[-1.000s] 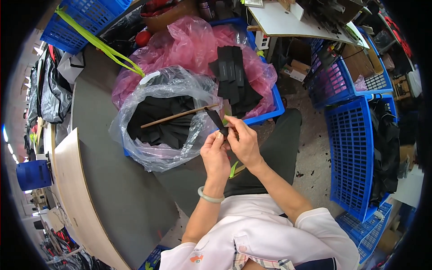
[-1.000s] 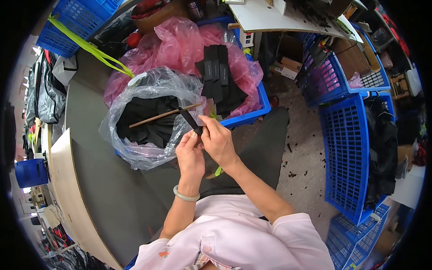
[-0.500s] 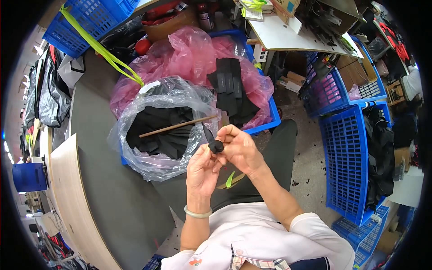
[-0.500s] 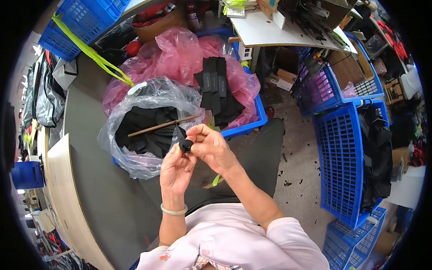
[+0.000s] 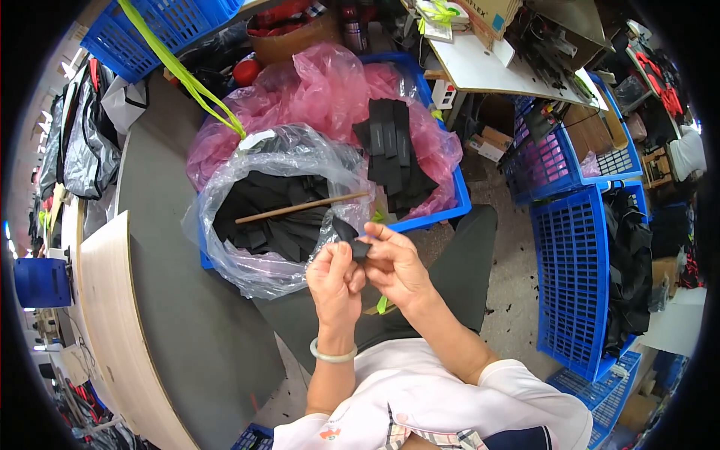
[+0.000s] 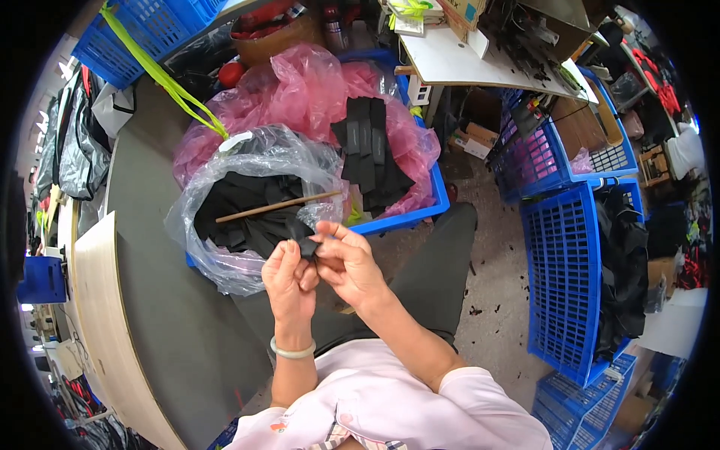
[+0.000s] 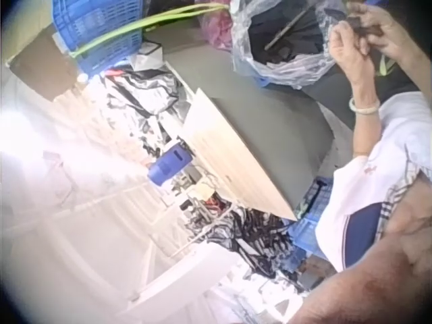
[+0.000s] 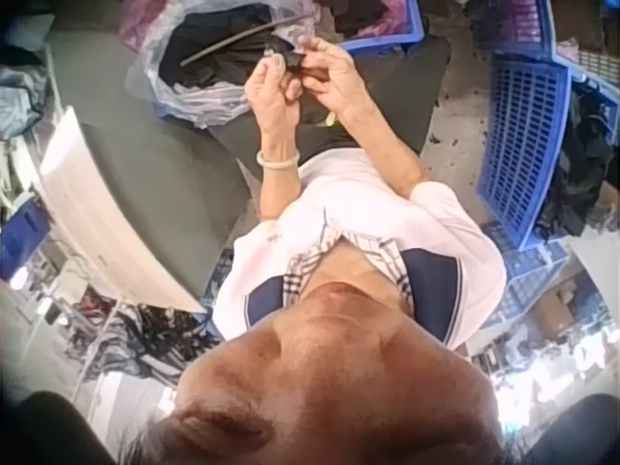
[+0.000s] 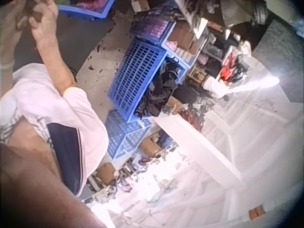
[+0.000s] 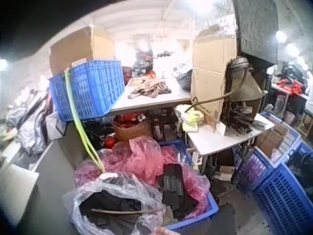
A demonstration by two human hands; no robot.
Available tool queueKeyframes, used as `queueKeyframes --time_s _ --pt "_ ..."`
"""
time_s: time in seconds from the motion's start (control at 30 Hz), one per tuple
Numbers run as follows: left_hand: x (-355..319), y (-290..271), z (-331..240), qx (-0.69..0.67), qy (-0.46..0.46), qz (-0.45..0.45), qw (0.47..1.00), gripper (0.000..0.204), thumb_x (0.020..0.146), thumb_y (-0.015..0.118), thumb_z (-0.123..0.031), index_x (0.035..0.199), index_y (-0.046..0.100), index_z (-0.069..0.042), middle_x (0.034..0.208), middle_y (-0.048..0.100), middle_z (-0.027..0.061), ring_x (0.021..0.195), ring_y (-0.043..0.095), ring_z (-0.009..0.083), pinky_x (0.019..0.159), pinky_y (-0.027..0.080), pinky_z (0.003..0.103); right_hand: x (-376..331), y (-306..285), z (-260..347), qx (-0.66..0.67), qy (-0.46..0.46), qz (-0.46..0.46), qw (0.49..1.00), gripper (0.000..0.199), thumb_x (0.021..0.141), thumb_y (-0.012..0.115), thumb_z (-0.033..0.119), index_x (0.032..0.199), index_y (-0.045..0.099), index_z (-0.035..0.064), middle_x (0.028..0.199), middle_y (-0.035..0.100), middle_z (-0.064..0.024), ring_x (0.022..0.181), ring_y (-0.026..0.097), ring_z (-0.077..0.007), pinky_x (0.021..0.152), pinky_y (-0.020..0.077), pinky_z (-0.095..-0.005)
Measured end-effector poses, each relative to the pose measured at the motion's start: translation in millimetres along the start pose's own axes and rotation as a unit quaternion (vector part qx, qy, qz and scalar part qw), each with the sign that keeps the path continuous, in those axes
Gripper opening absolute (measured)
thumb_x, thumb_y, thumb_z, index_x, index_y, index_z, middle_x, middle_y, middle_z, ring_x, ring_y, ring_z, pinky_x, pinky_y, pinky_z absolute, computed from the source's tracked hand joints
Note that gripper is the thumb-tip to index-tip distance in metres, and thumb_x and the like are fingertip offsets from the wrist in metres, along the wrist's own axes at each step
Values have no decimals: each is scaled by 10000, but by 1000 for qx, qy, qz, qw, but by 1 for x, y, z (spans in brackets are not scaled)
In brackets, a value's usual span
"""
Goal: Inspecting and cleaning black industrial foam or rubber strips using a wooden stick.
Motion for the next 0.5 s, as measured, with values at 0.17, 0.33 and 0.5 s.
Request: queueKeyframes --time_s 0.17,0.33,0.5 --pt "-17 12 -12 -9 3 54 998 205 907 580 -144 734 493 -77 589 398 -50 453 309 21 414 281 172 -14 34 -2 85 86 184 975 424 741 567 -108 1150 481 -37 938 648 -156 473 484 -42 328 319 -157" --pt "-10 0 9 -22 -6 50 999 179 915 573 -169 787 477 -91 612 406 -59 472 323 24 426 286 167 -3 29 2 39 36 138 989 514 747 562 -109 1241 430 -59 894 652 -162 495 518 -70 385 378 -168" --pt "-11 -13 0 30 39 18 999 167 915 573 -169 807 488 -76 602 418 -47 475 324 24 422 278 168 -11 36 6 -167 -57 136 975 597 752 566 -116 1315 381 -38 871 618 -91 532 490 -43 425 373 -167"
Point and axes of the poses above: each hand's wrist, its own x-axis towards the middle knuckle, its own y-axis out of the palm, z = x × y, the point moved 7 cm from there along x, towards the middle knuckle
